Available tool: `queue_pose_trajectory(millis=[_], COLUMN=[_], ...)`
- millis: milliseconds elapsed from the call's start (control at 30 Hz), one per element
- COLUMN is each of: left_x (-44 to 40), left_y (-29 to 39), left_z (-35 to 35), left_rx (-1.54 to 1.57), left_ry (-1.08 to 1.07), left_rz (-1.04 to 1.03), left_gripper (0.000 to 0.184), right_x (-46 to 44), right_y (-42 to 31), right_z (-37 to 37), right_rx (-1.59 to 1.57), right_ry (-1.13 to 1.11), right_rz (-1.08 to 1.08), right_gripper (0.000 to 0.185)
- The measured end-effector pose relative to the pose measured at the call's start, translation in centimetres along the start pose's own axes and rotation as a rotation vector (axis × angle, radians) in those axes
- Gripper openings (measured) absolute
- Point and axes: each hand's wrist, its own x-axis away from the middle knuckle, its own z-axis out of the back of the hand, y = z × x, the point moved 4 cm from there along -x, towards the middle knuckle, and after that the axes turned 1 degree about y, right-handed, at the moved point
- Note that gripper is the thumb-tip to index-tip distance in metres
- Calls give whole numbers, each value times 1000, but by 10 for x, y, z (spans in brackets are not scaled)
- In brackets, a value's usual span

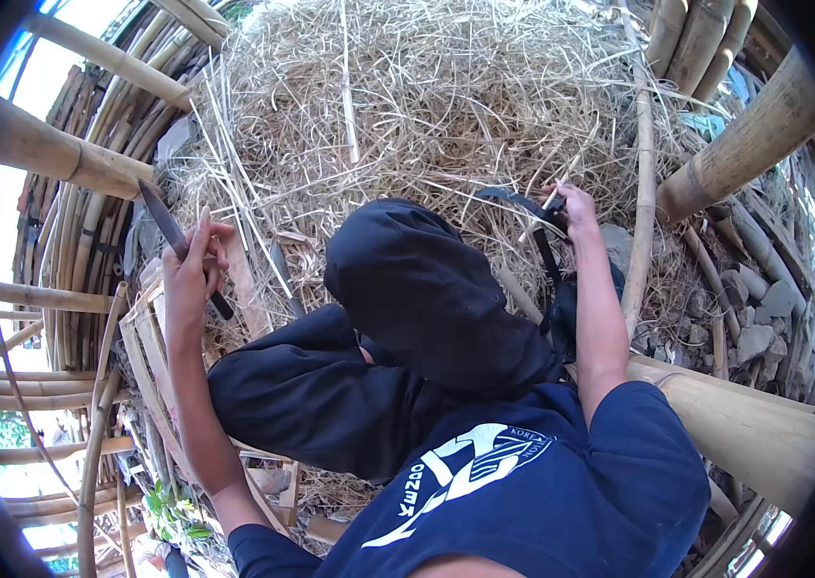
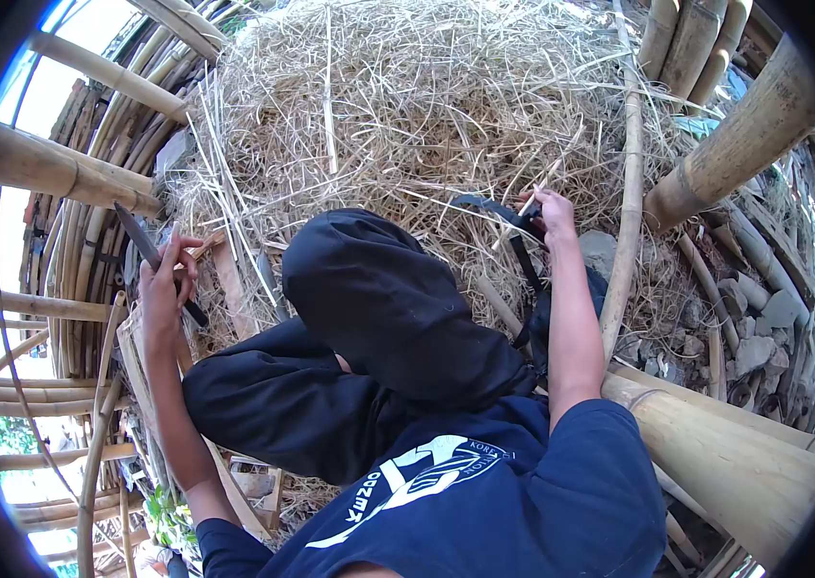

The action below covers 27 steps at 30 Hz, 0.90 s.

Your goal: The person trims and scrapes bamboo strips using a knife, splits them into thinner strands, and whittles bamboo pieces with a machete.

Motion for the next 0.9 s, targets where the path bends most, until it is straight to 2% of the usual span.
queue_pose_trajectory(millis=[33, 133, 167, 233, 300, 333, 367, 467, 567, 700, 767, 900], left_x=[1, -1, -1, -1, 0, 0, 0, -1, -3, -4, -5, -5], left_y=[-1, -2, -1, 0, 0, 0, 2, 4, 3, 5, 2, 7], left_z=[0, 0, 0, -4, -5, -6, -7, -10, -12, -14, -15, -14], left_rx=[-1, 18, 20, 39, 55, 38, 21, 20, 10, 41, 28, 70], left_ry=[-1, -31, -14, -50, -43, -60, -76, -91, -90, -97, -97, -120], left_rz=[-1, 5, 6, 12, 27, 17, 7, -22, -17, -33, -32, -66], left_gripper=[42, 42, 42, 41, 42, 41, 41, 40, 39, 40, 40, 41], right_x=[12, -6, -23, -4, 16, 3, -20, 21, 53, 102, 135, 187], right_y=[-15, -26, -26, -51, -80, -80, -78, -121, -144, -150, -152, -165], right_z=[-3, 7, 10, 1, -20, -14, -5, -38, -74, -127, -165, -237], right_rx=[-15, -416, -529, -654, -528, -572, -794, -1028, -1109, -940, -612, -403], right_ry=[-66, -280, -351, -527, -163, -310, -619, -437, -435, -428, -686, -841], right_rz=[-50, -11, 15, -107, -130, -162, -262, -122, -156, -68, 39, 146], right_gripper=[20, 17, 22, 24, 26, 24, 22, 20, 21, 25, 26, 25])
